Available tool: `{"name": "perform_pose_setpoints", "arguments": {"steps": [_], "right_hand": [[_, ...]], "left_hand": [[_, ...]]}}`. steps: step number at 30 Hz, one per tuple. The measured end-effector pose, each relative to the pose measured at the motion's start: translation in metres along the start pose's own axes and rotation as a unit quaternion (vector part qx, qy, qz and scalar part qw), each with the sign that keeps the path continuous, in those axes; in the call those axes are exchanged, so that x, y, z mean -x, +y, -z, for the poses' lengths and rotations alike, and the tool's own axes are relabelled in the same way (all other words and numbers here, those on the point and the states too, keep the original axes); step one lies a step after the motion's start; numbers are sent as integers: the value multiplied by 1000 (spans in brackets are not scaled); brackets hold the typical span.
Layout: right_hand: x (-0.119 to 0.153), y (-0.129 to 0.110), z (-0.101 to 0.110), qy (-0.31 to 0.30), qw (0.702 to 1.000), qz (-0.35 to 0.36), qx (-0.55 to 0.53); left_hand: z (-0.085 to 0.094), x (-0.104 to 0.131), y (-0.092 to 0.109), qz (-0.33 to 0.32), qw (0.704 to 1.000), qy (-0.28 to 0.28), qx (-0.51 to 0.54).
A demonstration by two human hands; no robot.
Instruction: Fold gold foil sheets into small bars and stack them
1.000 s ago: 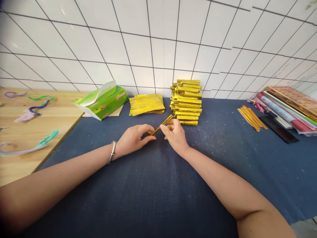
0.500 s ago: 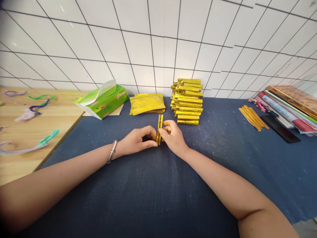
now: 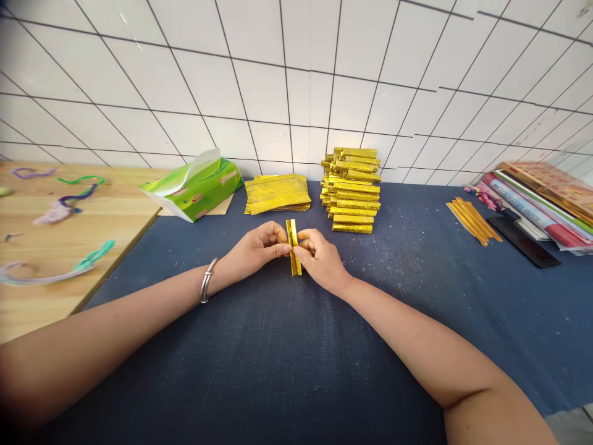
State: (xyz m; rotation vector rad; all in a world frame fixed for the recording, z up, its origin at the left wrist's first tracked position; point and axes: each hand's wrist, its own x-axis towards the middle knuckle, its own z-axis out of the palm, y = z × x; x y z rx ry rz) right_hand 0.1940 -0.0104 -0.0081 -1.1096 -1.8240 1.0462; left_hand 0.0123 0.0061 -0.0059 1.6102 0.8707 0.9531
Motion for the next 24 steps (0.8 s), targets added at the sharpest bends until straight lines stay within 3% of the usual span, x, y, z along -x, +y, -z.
{"name": "perform_pose_setpoints", "arguments": {"steps": [11, 24], "right_hand": [[-4, 6, 0, 1, 994, -14, -106], [-3, 8, 0, 20, 996, -16, -82]], "left_hand": [[2, -2, -3, 25, 999, 11, 33], [5, -2, -8, 14, 999, 8, 48]]}}
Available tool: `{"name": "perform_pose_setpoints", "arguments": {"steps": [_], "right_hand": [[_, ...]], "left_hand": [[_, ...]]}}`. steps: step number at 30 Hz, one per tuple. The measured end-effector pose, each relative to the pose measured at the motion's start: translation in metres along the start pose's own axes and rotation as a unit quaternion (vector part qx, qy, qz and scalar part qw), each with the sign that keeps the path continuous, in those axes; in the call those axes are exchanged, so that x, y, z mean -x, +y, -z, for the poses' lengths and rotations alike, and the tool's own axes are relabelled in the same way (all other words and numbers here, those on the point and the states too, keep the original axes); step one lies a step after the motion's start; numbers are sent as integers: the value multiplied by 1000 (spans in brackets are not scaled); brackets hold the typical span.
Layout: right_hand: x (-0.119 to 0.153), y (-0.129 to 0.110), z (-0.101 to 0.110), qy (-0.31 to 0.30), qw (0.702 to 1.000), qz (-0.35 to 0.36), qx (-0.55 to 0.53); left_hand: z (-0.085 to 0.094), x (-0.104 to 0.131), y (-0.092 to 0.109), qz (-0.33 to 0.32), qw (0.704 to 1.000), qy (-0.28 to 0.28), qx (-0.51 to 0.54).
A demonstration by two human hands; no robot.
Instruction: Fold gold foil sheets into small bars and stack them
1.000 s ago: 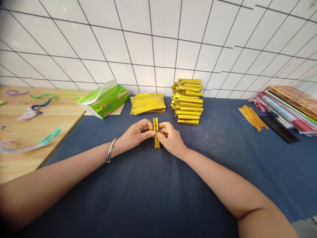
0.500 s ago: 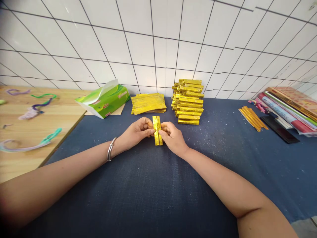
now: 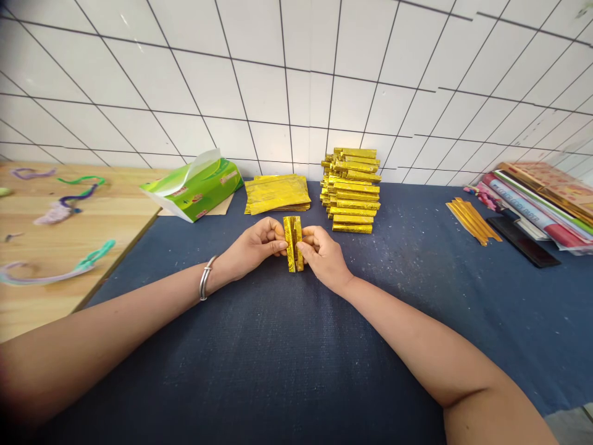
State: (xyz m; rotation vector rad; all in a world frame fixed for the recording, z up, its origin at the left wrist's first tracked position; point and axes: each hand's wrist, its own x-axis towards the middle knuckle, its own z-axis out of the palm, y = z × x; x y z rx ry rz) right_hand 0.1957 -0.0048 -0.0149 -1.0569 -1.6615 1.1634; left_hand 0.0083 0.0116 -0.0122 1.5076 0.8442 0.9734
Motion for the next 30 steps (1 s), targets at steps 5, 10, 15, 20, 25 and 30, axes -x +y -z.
{"name": "perform_pose_setpoints", "arguments": {"steps": [5, 10, 15, 20, 25, 30], "right_hand": [[2, -2, 1, 42, 991, 28, 125], [5, -5, -1, 39, 979, 44, 197], [6, -5, -3, 46, 970, 52, 231], [9, -7, -4, 54, 952, 80, 290], [9, -7, -6, 64, 945, 81, 310], [8, -10, -5, 71, 950, 68, 296]], "left_hand": [[-2, 0, 2, 10, 1000, -11, 15], [-5, 1, 7, -2, 999, -33, 37], [-8, 2, 6, -17, 999, -33, 23], [-15, 4, 4, -3, 995, 37, -94], [-16, 7, 8, 17, 991, 54, -124], [-13, 8, 9, 0, 998, 22, -62]]}}
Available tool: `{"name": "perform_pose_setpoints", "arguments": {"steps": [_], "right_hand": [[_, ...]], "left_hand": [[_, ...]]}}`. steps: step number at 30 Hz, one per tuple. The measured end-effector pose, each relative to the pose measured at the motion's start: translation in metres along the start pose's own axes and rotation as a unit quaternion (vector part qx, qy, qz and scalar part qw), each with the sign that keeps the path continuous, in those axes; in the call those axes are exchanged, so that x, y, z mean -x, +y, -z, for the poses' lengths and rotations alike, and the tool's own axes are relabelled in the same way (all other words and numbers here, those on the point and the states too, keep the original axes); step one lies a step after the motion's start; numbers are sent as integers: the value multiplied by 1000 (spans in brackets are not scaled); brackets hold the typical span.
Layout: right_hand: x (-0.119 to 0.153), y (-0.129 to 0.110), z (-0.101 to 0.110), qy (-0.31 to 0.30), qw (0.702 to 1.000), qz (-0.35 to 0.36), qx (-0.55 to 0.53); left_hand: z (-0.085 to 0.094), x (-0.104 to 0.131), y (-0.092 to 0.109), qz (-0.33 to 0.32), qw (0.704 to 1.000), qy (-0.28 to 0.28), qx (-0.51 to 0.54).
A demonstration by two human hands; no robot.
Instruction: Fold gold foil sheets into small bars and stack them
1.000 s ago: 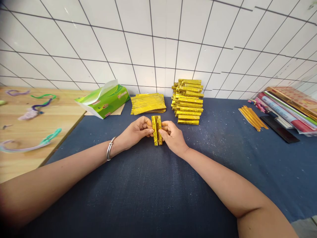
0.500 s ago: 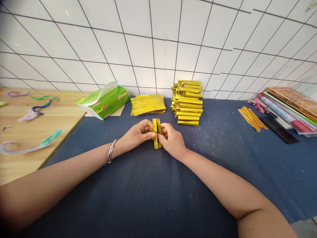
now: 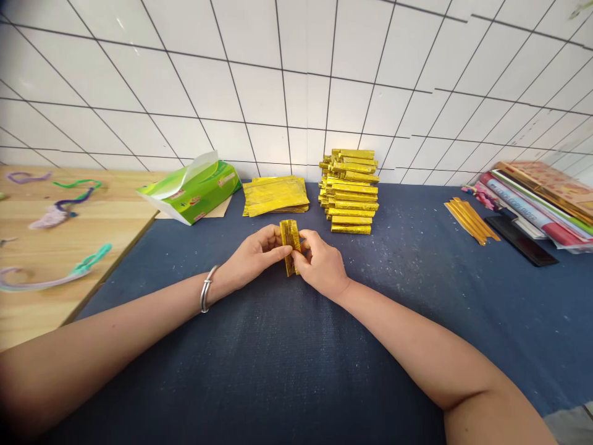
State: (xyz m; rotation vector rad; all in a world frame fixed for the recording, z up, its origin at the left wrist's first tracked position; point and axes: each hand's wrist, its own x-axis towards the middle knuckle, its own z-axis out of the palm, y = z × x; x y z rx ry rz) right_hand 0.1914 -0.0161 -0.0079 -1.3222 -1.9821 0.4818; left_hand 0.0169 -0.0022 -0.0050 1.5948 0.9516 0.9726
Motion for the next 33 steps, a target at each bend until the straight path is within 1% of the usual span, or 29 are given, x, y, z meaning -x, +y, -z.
{"name": "perform_pose_setpoints", "arguments": {"steps": [4, 12, 16, 20, 24, 27, 33], "right_hand": [[-1, 1, 0, -2, 1000, -9, -20], [0, 3, -2, -2, 999, -18, -42], [-1, 3, -1, 14, 999, -25, -35], [-3, 4, 1, 33, 999, -32, -19], [-4, 6, 1, 46, 998, -41, -9], [-5, 7, 2, 54, 998, -36, 0], [-4, 5, 2, 49, 999, -12, 6]], "left_hand": [[2, 0, 0, -9, 999, -23, 35], [3, -2, -3, 5, 996, -36, 82], [1, -2, -3, 2, 994, -30, 102], [-1, -2, -2, -9, 994, -10, 110], [-1, -3, -3, -9, 994, -4, 109], [-1, -3, -7, -14, 995, -7, 102], [0, -2, -10, -24, 999, 5, 40]]}}
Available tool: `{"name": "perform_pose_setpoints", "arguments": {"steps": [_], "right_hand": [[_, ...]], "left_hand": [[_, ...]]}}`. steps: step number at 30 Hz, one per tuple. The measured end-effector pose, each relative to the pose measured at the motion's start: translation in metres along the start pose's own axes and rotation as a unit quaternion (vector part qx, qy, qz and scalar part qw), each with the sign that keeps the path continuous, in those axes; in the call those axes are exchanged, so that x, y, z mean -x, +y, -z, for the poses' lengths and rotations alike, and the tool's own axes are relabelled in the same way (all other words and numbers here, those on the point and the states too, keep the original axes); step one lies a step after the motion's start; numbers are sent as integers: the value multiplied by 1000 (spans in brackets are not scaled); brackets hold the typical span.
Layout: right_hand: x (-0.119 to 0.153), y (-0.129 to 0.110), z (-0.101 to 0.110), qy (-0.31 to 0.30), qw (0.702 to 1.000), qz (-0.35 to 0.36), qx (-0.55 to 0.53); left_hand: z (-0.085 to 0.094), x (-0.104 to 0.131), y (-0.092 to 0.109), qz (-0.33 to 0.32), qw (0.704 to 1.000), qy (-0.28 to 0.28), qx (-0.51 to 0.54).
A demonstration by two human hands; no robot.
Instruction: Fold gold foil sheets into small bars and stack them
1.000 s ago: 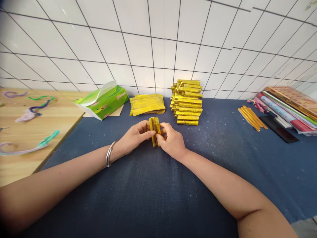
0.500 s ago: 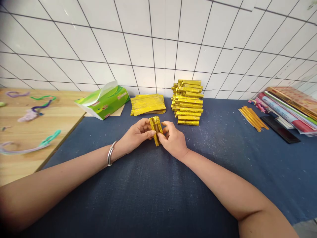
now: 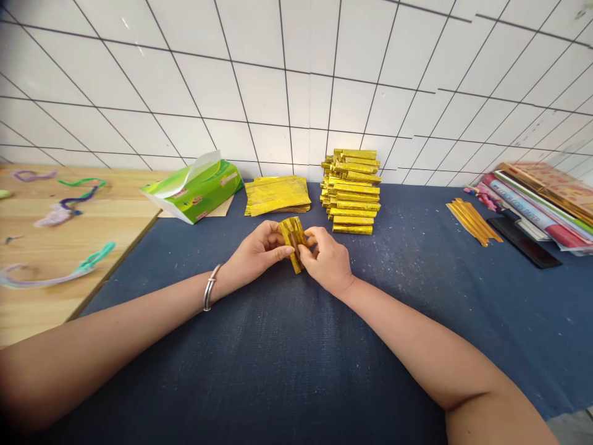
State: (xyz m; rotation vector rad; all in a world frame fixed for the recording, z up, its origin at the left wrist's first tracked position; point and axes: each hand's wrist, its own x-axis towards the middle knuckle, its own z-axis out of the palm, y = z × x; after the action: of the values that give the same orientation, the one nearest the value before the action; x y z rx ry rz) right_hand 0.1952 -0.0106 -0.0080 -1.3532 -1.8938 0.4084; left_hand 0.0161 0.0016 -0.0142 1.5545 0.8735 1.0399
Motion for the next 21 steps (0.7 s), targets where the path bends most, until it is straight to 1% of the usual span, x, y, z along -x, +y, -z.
{"name": "perform_pose_setpoints", "arguments": {"steps": [5, 8, 13, 21], "right_hand": [[2, -1, 1, -3, 1000, 14, -4], [3, -2, 1, -6, 1000, 19, -3], [3, -4, 2, -8, 1000, 29, 1], [3, -3, 2, -11, 999, 36, 0]], "left_hand": [[-1, 2, 3, -37, 997, 33, -59], [-1, 3, 3, -45, 994, 47, -92], [-2, 3, 4, -52, 992, 62, -101], [-3, 6, 12, -71, 986, 55, -138]]}}
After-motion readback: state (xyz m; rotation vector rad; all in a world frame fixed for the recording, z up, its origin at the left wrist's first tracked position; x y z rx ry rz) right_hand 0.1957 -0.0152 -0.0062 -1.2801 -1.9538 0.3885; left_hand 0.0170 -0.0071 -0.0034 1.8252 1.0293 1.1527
